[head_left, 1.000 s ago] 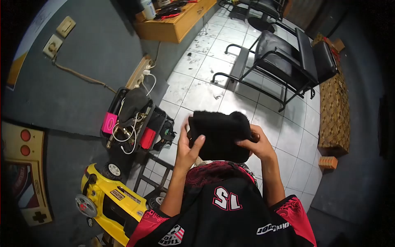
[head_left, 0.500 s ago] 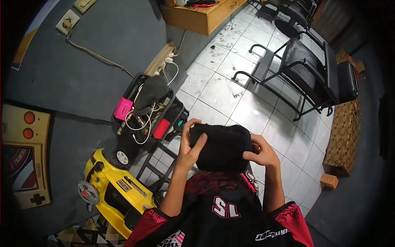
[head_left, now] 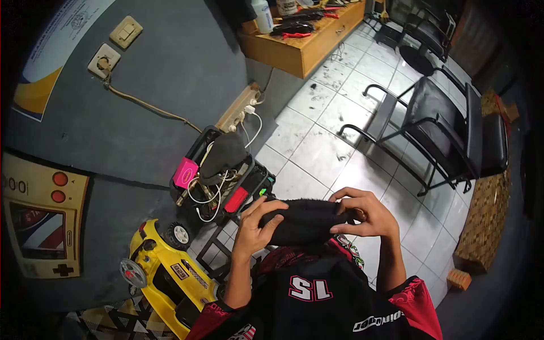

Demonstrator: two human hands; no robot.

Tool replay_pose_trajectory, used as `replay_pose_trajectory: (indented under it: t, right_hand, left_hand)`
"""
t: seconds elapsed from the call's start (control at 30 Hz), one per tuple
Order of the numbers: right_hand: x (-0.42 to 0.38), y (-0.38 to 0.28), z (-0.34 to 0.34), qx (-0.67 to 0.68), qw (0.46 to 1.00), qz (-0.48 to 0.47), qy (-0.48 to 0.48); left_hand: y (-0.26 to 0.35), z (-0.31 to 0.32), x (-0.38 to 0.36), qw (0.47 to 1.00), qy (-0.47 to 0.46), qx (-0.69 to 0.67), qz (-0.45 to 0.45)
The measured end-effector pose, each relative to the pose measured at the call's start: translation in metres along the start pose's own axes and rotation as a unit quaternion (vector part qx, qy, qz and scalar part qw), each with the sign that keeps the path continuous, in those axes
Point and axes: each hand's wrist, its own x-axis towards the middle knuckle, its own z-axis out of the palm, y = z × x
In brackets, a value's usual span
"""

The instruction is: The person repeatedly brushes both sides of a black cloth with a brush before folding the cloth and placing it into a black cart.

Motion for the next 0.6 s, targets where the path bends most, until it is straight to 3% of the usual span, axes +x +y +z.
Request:
replay_pose_trajectory:
  t: [0.1,0.17,0.2,0.23,0.3,0.43,0.5,0.53,0.57,0.6]
  right_hand:
    - [0.016,0.009,-0.009,-0.004,1.0,-0.03,-0.001]
    - [0.027,0.017,-0.012,0.039,0.998,0.028,0.03]
    - [0.031,0.015,-0.01,0.129,0.983,0.114,0.058]
    - [0.04,0.008,-0.002,0.218,0.96,0.115,0.135]
    - [0.048,0.029,-0.004,0.286,0.95,0.113,0.051]
    - [0.06,0.061,0.002,0.31,0.942,0.117,-0.048]
    - [0.059,0.053,-0.012,0.25,0.927,0.228,-0.164]
    - [0.059,0.059,-0.012,0.208,0.937,0.224,-0.168]
    - [0.057,0.072,-0.008,0.212,0.936,0.227,-0.166]
    - [0.055,0.083,-0.002,0.23,0.944,0.181,-0.151]
  left_hand:
    - [0.008,0.001,0.008,0.998,0.033,0.043,-0.011]
    - [0.006,0.007,0.011,0.991,0.13,0.023,0.003]
    - [0.009,0.013,0.015,0.982,0.188,-0.003,-0.028]
    - [0.004,0.016,0.017,0.975,0.212,-0.023,-0.069]
    - [0.008,0.016,0.025,0.954,0.205,-0.093,-0.196]
    - [0.0,0.022,0.043,0.922,0.268,-0.154,-0.231]
    - [-0.015,0.023,0.04,0.896,0.269,-0.129,-0.329]
    - [-0.019,0.021,0.039,0.849,0.255,-0.206,-0.414]
    - [-0.027,0.023,0.035,0.849,0.25,-0.204,-0.418]
    - [-0.034,0.026,0.032,0.789,0.241,-0.326,-0.461]
